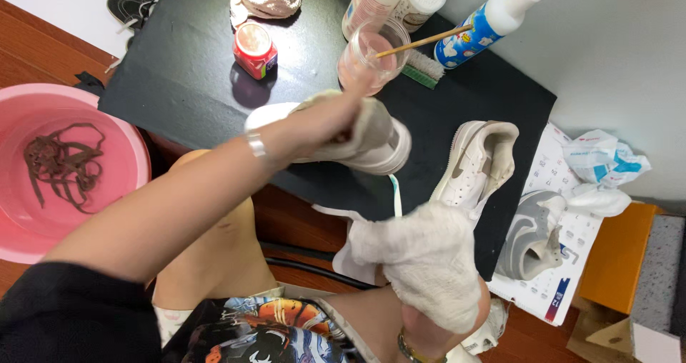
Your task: The person cleans a white sneaker using a toothbrush and a cloth. They scrub the upper, sole, and heel of the shoe, then wipe it down with the cloth. The person also cleans the shoe laces separately.
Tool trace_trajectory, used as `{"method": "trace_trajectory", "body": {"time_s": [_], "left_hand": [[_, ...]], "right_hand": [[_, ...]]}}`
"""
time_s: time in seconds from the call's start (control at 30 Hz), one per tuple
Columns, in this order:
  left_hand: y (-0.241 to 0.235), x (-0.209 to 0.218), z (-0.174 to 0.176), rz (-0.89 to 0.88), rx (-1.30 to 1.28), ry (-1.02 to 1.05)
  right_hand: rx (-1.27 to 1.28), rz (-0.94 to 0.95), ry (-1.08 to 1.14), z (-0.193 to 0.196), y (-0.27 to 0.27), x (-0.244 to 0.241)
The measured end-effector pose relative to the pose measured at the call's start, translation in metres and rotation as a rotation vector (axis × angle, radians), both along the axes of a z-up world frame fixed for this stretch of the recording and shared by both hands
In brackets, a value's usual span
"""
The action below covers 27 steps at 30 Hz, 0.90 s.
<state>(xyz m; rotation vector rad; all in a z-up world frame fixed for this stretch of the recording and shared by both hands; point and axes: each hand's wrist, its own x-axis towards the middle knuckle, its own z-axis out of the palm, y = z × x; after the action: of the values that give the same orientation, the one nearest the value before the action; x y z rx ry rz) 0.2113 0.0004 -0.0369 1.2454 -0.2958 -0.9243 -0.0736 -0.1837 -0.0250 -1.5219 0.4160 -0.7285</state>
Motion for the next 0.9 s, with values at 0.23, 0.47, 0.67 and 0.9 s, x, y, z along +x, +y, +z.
{"method": "trace_trajectory", "body": {"time_s": [0.23, 0.47, 0.67, 0.9], "left_hand": [[0.027, -0.061, 0.063, -0.052, -0.255, 0.103], [0.013, -0.095, 0.062, 0.067, -0.314, -0.004], [0.016, -0.101, 0.057, 0.056, -0.054, -0.393], [0.014, -0.108, 0.057, 0.162, -0.15, -0.502]], "right_hand": [[-0.723, 0.3, -0.098, 0.047, 0.051, 0.061], [-0.954, 0.248, 0.023, 0.078, 0.061, 0.121], [-0.831, 0.421, 0.17, 0.098, 0.05, 0.138], [-0.834, 0.402, 0.11, 0.075, 0.031, 0.138]]}}
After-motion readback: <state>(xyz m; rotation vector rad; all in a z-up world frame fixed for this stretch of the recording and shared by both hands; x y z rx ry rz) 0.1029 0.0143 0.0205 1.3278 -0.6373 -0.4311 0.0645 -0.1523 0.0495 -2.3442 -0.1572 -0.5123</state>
